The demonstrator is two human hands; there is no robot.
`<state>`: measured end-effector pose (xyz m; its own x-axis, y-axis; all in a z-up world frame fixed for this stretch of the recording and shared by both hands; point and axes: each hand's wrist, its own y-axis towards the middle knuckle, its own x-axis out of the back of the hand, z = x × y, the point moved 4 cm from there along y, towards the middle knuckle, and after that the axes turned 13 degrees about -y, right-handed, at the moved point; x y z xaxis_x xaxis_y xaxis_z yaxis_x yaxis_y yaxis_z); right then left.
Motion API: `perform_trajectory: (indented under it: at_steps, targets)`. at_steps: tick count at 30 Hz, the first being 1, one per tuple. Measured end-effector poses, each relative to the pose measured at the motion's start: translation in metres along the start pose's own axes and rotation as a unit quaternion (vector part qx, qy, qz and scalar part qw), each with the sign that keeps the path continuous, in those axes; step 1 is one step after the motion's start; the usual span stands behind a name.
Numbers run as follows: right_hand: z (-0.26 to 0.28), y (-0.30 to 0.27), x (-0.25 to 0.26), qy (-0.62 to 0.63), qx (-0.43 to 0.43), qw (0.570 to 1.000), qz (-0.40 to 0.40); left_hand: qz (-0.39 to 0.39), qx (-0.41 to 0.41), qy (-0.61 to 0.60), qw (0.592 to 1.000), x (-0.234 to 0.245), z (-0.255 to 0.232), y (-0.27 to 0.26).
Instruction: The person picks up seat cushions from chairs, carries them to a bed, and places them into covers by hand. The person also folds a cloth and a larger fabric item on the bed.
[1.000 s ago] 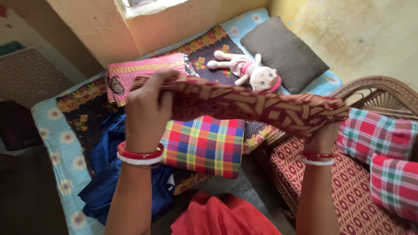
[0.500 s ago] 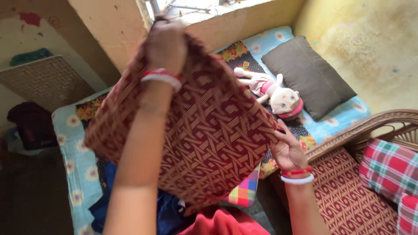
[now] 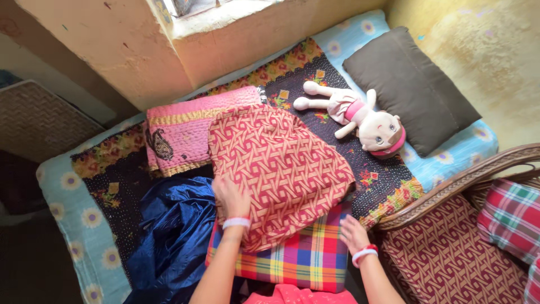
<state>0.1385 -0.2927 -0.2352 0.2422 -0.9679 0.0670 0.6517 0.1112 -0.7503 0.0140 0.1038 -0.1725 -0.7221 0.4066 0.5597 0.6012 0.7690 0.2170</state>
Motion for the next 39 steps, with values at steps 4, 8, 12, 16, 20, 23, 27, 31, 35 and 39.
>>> perform_trajectory:
  at_steps: [4,8,12,16,20,23,27,31,35,39]
  targets:
    - [-0.011,-0.041,-0.004,-0.311,0.053,0.946,-0.076,-0.002,0.134,0.049,0.990,0.022,0.074,-0.083]
    - [-0.040,-0.060,-0.003,-0.325,-0.098,0.937,-0.080,0.004,0.237,0.021,0.971,0.027,0.122,-0.105]
    - [-0.070,-0.056,-0.006,-0.154,-0.190,0.969,-0.040,-0.033,0.271,-0.131,0.953,0.026,0.143,-0.095]
    - [-0.088,-0.042,0.004,-0.116,-0.209,0.971,-0.029,-0.015,0.300,-0.174,0.938,0.027,0.147,-0.087]
    - [-0.086,-0.038,0.022,-0.189,-0.214,0.958,0.020,-0.016,0.146,-0.031,0.989,0.029,0.130,-0.078]
    - [-0.081,-0.046,0.027,-0.187,-0.141,0.969,0.078,-0.027,0.165,-0.004,0.986,0.030,0.142,-0.060]
    - [-0.080,-0.068,0.017,0.054,-0.117,0.987,0.097,-0.019,0.247,-0.135,0.959,0.033,0.156,-0.042]
    - [-0.064,-0.082,0.043,0.039,-0.044,0.998,0.012,-0.062,0.252,-0.180,0.949,0.039,0.157,-0.032]
    - [-0.042,-0.098,0.121,0.000,0.066,0.997,-0.035,-0.116,0.262,-0.122,0.950,0.036,0.146,-0.028]
    - [-0.044,-0.152,0.243,-0.081,0.122,0.980,-0.132,-0.120,0.291,-0.129,0.940,0.029,0.139,-0.051]
